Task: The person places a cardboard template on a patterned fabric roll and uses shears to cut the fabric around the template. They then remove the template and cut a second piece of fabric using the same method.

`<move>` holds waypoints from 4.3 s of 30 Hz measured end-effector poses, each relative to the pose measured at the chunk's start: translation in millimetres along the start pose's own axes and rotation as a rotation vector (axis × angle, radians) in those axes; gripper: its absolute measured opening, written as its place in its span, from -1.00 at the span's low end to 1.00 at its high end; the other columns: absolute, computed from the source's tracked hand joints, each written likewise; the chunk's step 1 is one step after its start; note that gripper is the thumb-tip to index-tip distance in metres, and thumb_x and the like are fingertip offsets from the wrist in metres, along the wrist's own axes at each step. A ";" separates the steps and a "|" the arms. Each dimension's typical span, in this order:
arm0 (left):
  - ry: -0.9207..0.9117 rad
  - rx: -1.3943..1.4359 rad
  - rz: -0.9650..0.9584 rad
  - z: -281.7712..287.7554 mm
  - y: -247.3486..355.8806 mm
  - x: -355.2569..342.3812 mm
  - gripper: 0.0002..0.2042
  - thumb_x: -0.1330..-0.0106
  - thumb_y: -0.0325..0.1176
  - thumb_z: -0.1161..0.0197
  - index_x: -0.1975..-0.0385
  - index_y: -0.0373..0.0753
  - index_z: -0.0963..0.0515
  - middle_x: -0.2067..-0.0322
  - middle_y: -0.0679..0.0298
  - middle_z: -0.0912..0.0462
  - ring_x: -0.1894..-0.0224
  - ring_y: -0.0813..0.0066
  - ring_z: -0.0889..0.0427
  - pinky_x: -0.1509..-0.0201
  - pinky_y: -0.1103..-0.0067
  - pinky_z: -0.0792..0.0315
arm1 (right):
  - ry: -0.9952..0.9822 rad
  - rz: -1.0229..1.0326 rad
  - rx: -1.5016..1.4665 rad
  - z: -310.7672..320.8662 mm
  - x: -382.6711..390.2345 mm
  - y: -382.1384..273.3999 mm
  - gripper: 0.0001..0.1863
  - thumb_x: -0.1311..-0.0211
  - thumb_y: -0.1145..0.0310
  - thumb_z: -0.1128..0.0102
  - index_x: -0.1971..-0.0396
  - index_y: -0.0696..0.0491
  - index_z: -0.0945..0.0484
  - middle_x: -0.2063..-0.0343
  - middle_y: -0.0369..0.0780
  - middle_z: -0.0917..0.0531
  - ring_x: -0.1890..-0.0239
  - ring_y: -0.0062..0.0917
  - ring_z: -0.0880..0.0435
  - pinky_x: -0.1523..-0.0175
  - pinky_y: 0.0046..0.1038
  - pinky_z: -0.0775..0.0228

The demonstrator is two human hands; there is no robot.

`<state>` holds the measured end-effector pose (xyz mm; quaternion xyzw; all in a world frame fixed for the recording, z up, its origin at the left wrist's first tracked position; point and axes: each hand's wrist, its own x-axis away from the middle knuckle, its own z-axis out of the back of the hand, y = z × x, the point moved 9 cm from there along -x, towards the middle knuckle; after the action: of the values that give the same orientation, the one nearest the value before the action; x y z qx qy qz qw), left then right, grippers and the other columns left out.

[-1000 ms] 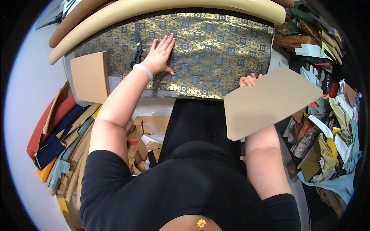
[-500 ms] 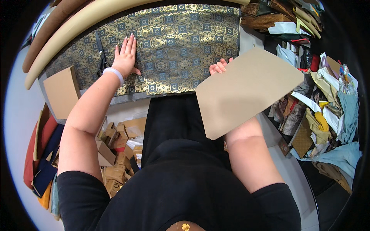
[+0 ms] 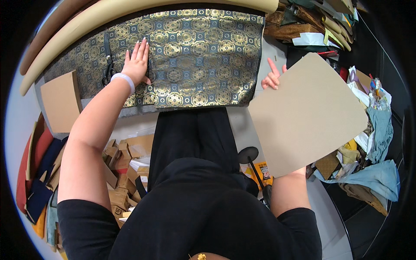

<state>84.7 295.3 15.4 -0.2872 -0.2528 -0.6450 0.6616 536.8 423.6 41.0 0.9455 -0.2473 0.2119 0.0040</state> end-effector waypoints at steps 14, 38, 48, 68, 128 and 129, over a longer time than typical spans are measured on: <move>0.143 0.088 -0.049 2.2 -6.9 5.9 0.52 0.34 0.06 -0.71 -0.64 -0.30 0.22 -0.68 0.14 0.29 -0.70 0.08 0.24 -0.68 0.04 0.06 | -0.009 -0.037 -0.058 47.6 7.3 47.8 -0.33 -0.68 -0.16 0.22 -0.62 -0.18 -0.12 0.24 -0.15 -0.67 0.59 -0.49 -0.44 -0.02 -0.34 -0.45; 0.201 0.113 -0.082 -7.9 -13.4 1.6 0.51 0.32 0.06 -0.74 -0.64 -0.26 0.22 -0.68 0.17 0.25 -0.70 0.09 0.17 -0.67 0.00 0.08 | 0.343 -0.373 2.504 -59.0 -111.4 45.4 0.29 -0.09 -0.07 -0.61 -0.66 -0.21 0.16 0.18 0.05 -0.79 0.13 -0.02 -0.79 0.01 -0.14 -0.63; 0.278 0.124 -0.101 -12.4 -17.9 2.3 0.49 0.29 0.10 -0.74 -0.65 -0.19 0.19 -0.68 0.22 0.21 -0.69 0.13 0.15 -0.69 0.04 0.09 | 0.193 -0.601 2.679 -48.3 -140.9 65.3 0.63 0.15 -0.07 -0.74 -0.62 0.14 0.46 0.13 0.14 -0.77 0.07 -0.02 -0.79 -0.09 -0.21 -0.62; 0.344 0.197 -0.125 -14.3 -22.7 1.6 0.50 0.34 0.07 -0.75 -0.66 -0.11 0.17 -0.68 0.29 0.17 -0.69 0.16 0.10 -0.70 0.05 0.11 | 0.193 -0.785 2.740 -44.8 -145.4 79.9 0.73 0.25 -0.11 -0.78 -0.55 0.36 0.50 0.15 0.15 -0.77 0.10 -0.06 -0.81 -0.08 -0.26 -0.65; 0.163 0.036 -0.016 0.5 -5.5 -0.3 0.58 0.43 0.09 -0.77 -0.63 -0.35 0.20 -0.67 0.09 0.26 -0.69 0.04 0.16 -0.62 -0.07 -0.03 | 0.587 -0.498 2.561 -40.9 6.5 34.6 -0.11 -0.36 0.02 -0.35 -0.61 -0.39 -0.07 0.27 0.01 -0.78 0.21 -0.03 -0.78 0.05 -0.06 -0.64; 0.163 0.039 -0.022 1.2 -4.4 -0.6 0.58 0.43 0.09 -0.77 -0.63 -0.36 0.19 -0.67 0.08 0.25 -0.69 0.04 0.16 -0.62 -0.06 -0.04 | 0.601 -0.439 2.550 -45.5 -4.7 25.9 -0.11 -0.36 0.01 -0.35 -0.60 -0.41 -0.07 0.26 0.03 -0.78 0.20 -0.02 -0.78 0.05 -0.06 -0.64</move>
<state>80.3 296.5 16.1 -0.2179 -0.2137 -0.6683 0.6784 502.8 408.2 78.0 0.2240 0.2907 0.4885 -0.7917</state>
